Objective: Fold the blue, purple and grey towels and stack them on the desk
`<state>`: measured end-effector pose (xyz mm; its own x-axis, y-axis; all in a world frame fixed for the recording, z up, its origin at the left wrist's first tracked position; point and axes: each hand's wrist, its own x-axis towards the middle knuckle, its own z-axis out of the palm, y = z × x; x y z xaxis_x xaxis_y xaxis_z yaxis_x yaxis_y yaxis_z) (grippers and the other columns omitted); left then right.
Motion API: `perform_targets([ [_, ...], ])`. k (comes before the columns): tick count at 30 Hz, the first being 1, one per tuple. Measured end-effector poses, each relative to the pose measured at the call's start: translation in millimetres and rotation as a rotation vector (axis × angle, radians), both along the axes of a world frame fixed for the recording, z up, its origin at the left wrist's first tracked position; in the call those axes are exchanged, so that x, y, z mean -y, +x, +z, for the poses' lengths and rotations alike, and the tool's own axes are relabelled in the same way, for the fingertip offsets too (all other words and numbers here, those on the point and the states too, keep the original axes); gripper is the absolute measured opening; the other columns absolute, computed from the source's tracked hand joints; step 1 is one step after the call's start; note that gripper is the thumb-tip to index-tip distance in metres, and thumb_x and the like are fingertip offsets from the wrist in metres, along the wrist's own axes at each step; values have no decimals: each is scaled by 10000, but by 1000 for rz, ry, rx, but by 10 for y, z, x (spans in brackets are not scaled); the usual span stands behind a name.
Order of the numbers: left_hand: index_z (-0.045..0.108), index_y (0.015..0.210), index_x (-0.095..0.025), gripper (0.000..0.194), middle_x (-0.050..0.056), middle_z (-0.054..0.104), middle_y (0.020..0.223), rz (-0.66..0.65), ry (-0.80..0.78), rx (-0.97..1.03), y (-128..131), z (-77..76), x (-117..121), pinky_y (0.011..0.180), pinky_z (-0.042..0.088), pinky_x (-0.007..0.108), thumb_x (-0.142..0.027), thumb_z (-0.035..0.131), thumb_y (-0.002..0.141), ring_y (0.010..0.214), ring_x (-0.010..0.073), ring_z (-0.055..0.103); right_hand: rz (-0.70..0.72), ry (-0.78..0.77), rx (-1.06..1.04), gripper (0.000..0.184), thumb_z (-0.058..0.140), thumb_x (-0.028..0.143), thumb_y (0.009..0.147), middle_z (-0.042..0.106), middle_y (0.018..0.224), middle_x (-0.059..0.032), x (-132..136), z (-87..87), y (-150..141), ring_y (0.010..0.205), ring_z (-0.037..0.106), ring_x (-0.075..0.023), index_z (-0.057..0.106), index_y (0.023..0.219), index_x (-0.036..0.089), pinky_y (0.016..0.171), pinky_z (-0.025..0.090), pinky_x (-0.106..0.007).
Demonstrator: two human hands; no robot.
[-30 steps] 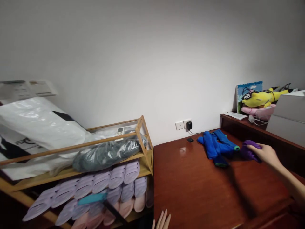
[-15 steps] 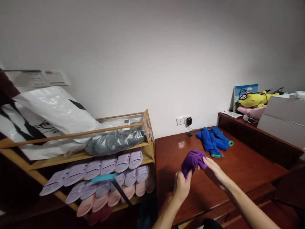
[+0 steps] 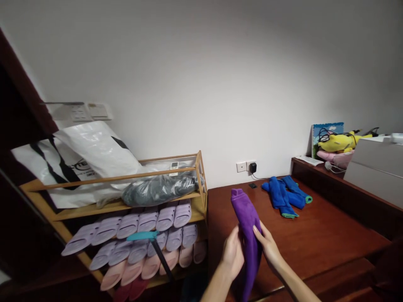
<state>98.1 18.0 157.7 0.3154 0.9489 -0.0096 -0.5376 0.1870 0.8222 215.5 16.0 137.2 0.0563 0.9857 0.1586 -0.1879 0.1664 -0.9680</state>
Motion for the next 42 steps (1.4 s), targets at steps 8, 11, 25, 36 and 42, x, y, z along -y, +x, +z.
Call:
perform_targets([
  [8,665,882,-170,426,69,692,885,272,100,-297,-15,-631,-328,810,468,318,-511,743,638,849,206,637,-265,-31,269,490,555,607,732,637,1100,-88,-272,-587,-69,1082,555,-294,646,1047,244,1007,384,-458],
  [11,587,649,-168,461,-2,600,623,317,60,-364,-44,-882,-409,611,440,269,-592,747,567,603,152,565,-148,-61,249,446,563,604,727,688,1006,-65,-231,-782,-102,1011,602,-298,690,947,237,946,438,-452],
  [25,496,673,-201,398,-24,501,677,473,186,-562,-330,-767,-924,717,437,294,-575,630,696,706,170,530,-109,-202,165,424,580,475,718,691,941,-101,-314,-770,493,891,653,-293,614,1031,190,837,497,-475],
  [36,319,1439,-199,551,39,307,1509,143,671,-1708,-510,-1776,-71,1135,181,445,-187,306,889,1384,205,252,-238,49,1226,498,426,113,747,538,1270,-162,-37,-1322,-495,1123,514,-321,557,1224,168,929,412,-507],
  [42,218,1459,-246,542,1,262,1515,213,726,-1911,-535,-1841,-38,1109,206,578,-236,275,919,1391,243,237,-257,-45,1228,604,401,0,647,639,1137,-99,-413,-1337,124,1059,583,-208,555,1205,172,899,452,-315],
])
